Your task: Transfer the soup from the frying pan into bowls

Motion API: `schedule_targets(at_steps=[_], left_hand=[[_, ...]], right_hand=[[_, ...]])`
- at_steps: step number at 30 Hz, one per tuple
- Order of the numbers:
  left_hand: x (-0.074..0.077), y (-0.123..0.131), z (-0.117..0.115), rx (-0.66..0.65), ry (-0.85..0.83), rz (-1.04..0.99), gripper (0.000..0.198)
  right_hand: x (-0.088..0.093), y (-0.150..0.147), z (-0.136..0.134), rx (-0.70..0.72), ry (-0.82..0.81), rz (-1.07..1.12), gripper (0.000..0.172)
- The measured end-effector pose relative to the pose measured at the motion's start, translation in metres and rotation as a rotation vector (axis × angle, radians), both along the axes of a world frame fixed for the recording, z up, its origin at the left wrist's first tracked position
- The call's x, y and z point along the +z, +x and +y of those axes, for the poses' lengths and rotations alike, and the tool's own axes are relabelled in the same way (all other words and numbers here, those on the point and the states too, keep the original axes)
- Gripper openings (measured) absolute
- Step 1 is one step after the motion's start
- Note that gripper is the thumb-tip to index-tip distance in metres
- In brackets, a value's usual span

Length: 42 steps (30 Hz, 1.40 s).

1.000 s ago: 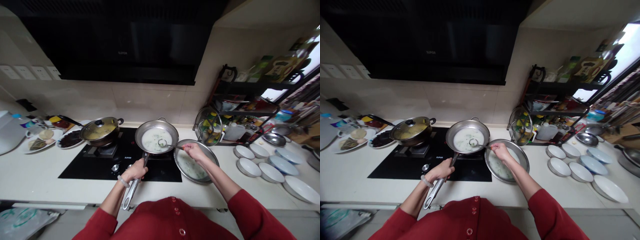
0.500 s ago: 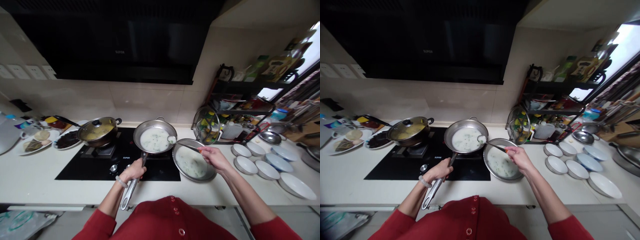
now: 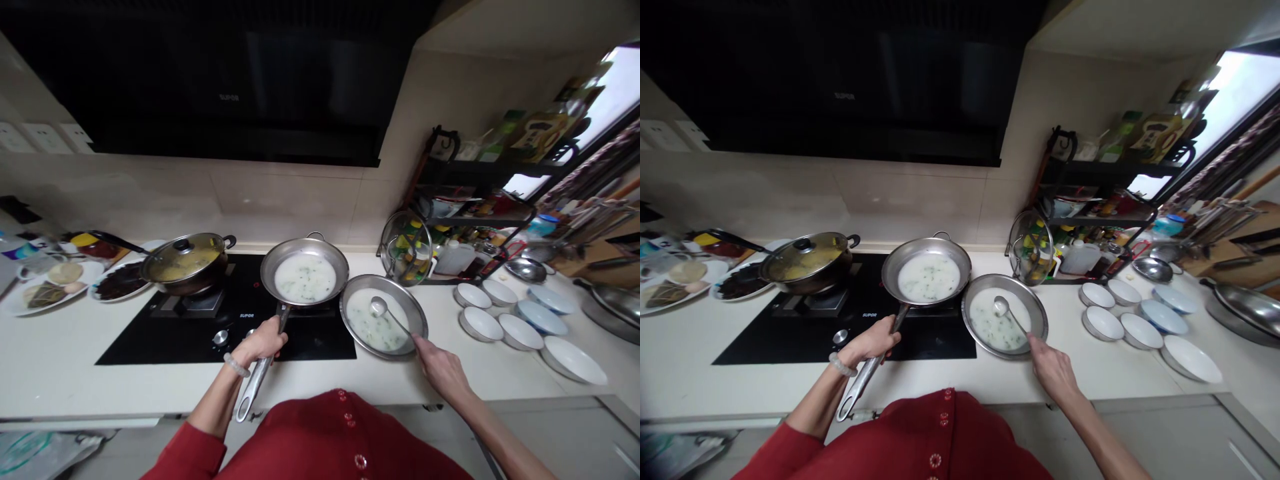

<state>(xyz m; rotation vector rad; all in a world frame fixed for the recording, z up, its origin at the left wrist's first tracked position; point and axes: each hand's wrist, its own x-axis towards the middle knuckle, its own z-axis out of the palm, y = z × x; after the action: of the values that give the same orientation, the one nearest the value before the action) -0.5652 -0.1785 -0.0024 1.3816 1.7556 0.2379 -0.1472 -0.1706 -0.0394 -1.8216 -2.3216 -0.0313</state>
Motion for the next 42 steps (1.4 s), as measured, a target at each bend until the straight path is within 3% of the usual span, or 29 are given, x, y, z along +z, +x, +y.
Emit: schedule_targets(at_steps=[2, 4, 7, 10, 14, 19, 24, 28, 34, 42], left_hand=[[0.0, 0.0, 0.0, 0.001, 0.008, -0.002, 0.011], [-0.001, 0.0, 0.0, 0.005, 0.013, 0.0, 0.012], [-0.001, -0.001, 0.0, 0.005, 0.01, -0.001, 0.013], [-0.002, -0.002, 0.0, -0.011, 0.019, 0.003, 0.012], [-0.004, -0.003, 0.001, -0.015, 0.03, 0.008, 0.012], [-0.002, -0.001, 0.0, 0.005, 0.012, -0.013, 0.014], [-0.002, 0.0, 0.0, 0.034, 0.008, -0.019, 0.014], [-0.003, 0.0, 0.0, 0.036, 0.009, -0.034, 0.014], [-0.001, 0.0, -0.001, 0.046, 0.004, -0.029, 0.015], [-0.002, -0.001, 0.0, 0.038, 0.005, -0.027, 0.015]], right_hand=[[-0.003, 0.003, -0.007, 0.073, 0.028, -0.13, 0.046], [-0.001, 0.007, -0.007, 0.062, 0.07, -0.118, 0.045], [0.013, 0.01, 0.004, -0.077, 0.106, 0.14, 0.036], [0.032, 0.0, 0.022, -0.181, 0.085, 0.477, 0.042], [0.056, -0.038, 0.044, -0.11, 0.052, 0.668, 0.043], [0.072, -0.108, 0.069, 0.067, -0.081, 0.435, 0.039], [0.063, -0.165, 0.094, 0.083, -0.188, 0.181, 0.039], [0.044, -0.187, 0.112, 0.071, -0.253, 0.415, 0.031], [0.031, -0.18, 0.126, 0.029, -0.283, 0.637, 0.027], [0.039, -0.15, 0.116, 0.002, -0.261, 0.76, 0.028]])
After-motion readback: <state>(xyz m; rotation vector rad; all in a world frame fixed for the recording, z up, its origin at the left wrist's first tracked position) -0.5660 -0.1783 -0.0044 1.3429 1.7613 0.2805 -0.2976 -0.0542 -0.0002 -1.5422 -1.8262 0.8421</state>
